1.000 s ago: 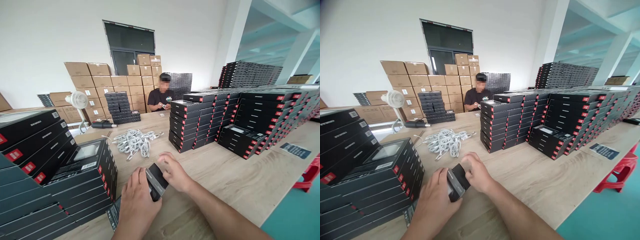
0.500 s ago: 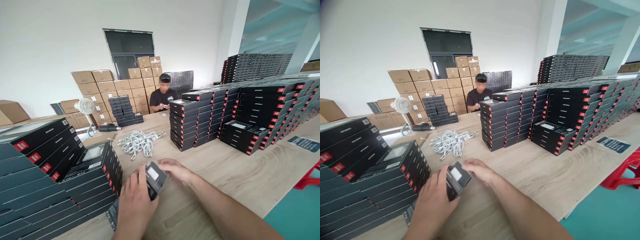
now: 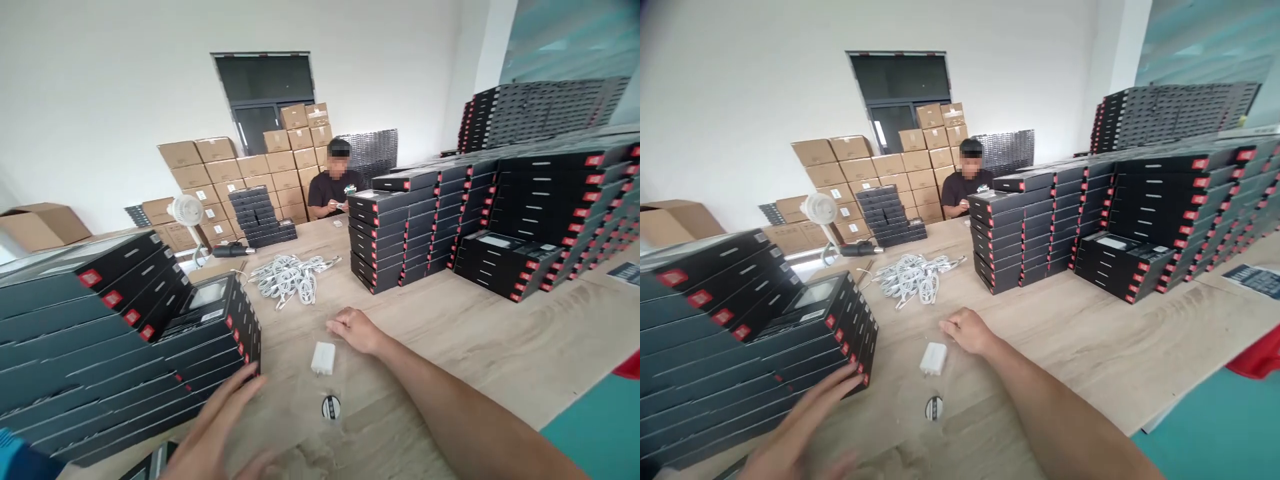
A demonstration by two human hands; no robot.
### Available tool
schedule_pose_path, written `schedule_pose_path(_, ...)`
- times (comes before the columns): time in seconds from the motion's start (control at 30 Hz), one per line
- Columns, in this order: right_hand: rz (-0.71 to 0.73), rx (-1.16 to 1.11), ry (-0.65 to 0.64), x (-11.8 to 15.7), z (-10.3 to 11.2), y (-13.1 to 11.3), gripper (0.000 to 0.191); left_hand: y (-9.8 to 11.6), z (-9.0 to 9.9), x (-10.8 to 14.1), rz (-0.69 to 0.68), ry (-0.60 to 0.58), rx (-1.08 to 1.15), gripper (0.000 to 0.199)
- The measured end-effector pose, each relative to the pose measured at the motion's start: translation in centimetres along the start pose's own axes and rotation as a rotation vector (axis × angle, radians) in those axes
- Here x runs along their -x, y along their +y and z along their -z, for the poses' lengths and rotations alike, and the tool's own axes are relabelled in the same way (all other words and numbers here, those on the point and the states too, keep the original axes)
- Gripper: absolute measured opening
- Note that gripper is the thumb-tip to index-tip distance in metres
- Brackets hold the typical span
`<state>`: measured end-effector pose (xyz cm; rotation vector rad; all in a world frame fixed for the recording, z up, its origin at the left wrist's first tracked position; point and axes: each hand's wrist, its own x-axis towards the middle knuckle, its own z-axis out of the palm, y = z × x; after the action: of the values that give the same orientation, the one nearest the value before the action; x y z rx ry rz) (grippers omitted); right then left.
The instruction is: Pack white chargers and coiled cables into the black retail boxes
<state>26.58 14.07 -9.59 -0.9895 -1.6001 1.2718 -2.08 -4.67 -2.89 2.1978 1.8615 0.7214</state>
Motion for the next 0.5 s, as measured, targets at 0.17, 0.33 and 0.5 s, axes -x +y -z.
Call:
schedule_pose_path(0.17, 0.152, 0.168, 0.048, 0.9, -0.3, -0.3, 0.033, 5.4, -5.2, -7.8, -0.05, -0.198, 0.453, 0.058)
schedule_pose_path(0.33, 0.115, 0.31, 0.2, -0.5, 1.6, 1.2, 0.037, 4.5, -7.9, -8.6, -0.027, -0.228, 0.572, 0.05)
schedule_pose_path(0.5, -0.017, 0.44, 0.227, -6.8, -0.1, 1.5, 0.026, 4.8, -7.6, -7.9, 0.052, -0.176, 0.464, 0.04)
